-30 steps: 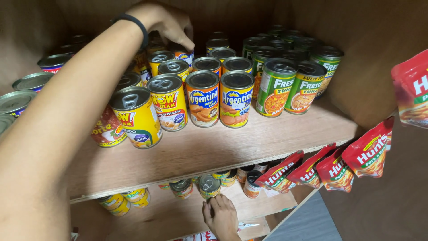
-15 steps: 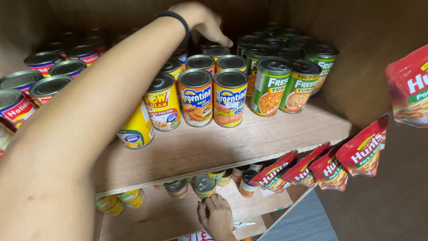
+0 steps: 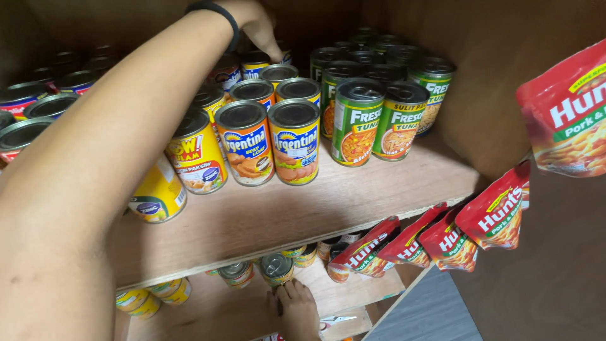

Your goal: Organizing canned goods and pouches on grocery store shelves.

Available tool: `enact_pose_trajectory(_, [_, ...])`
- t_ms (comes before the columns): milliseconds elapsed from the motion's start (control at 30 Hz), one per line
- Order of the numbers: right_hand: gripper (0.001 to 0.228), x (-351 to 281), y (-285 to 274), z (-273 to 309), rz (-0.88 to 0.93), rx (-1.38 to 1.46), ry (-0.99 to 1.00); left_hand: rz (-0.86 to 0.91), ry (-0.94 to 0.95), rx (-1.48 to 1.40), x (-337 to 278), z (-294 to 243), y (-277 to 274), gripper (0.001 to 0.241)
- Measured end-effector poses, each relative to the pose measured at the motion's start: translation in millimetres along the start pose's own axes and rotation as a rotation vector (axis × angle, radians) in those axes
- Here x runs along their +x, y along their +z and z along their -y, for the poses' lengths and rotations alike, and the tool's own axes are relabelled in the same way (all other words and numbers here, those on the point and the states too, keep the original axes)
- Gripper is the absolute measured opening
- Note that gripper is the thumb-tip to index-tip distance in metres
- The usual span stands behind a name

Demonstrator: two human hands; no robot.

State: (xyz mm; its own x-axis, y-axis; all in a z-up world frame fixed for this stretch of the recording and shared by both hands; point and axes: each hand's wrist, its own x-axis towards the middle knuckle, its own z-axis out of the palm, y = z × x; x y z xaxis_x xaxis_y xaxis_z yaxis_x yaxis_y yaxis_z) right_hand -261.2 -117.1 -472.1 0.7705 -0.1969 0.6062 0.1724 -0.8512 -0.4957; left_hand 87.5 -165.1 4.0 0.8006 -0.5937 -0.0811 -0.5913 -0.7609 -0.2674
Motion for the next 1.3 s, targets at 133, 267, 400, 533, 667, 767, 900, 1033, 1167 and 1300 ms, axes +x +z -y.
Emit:
enact_pose_trajectory(133, [0.016, -5.3, 9.2, -10.0, -0.001, 0.006, 0.003, 0.074, 0.003, -0.068, 32.2, -12.7, 5.6, 0.075])
enact_pose_trajectory(267, [0.014, -16.2, 31.6, -36.4, 0.052, 0.020, -0.048, 0.109, 0.059, -0.050, 114.0, 2.4, 34.1, 0.064])
enact_pose_trajectory(400, [0.021, -42.7, 73.6, -76.3, 0.127, -0.014, -0.125, -0.034, 0.192, -0.018, 223.3, 43.2, 76.6, 0.062])
enact_pose_trajectory(533, [0.019, -32.2, 61.9, -66.0, 0.083, -0.040, -0.159, -0.254, 0.205, -0.051, 171.0, 31.7, 63.1, 0.060])
enact_pose_trajectory(667, [0.015, -28.8, 50.1, -52.8, 0.063, -0.001, -0.101, -0.116, 0.138, -0.095, 62.0, 5.1, 12.8, 0.062])
enact_pose_trajectory(767, [0.014, -22.1, 37.1, -41.0, 0.062, 0.007, -0.059, -0.047, 0.191, -0.255, -3.5, -9.0, -10.2, 0.065])
enact_pose_trajectory(900, [0.013, -16.2, 21.9, -29.9, 0.108, 0.023, -0.016, 0.214, 0.162, -0.318, -84.4, -32.9, -23.3, 0.071])
enact_pose_trajectory(1033, [0.010, -7.3, 1.4, -8.7, 0.124, 0.026, -0.005, 0.169, 0.105, -0.276, -80.3, -38.1, -17.4, 0.075])
enact_pose_trajectory(1167, [0.015, -5.8, -1.6, -3.5, 0.104, 0.018, 0.019, 0.284, 0.126, -0.322, -74.7, -36.0, -17.8, 0.081])
enact_pose_trajectory(1300, [0.020, -4.0, -0.9, -1.9, 0.069, 0.006, 0.040, 0.353, 0.102, -0.531, -64.8, -34.2, -11.1, 0.078])
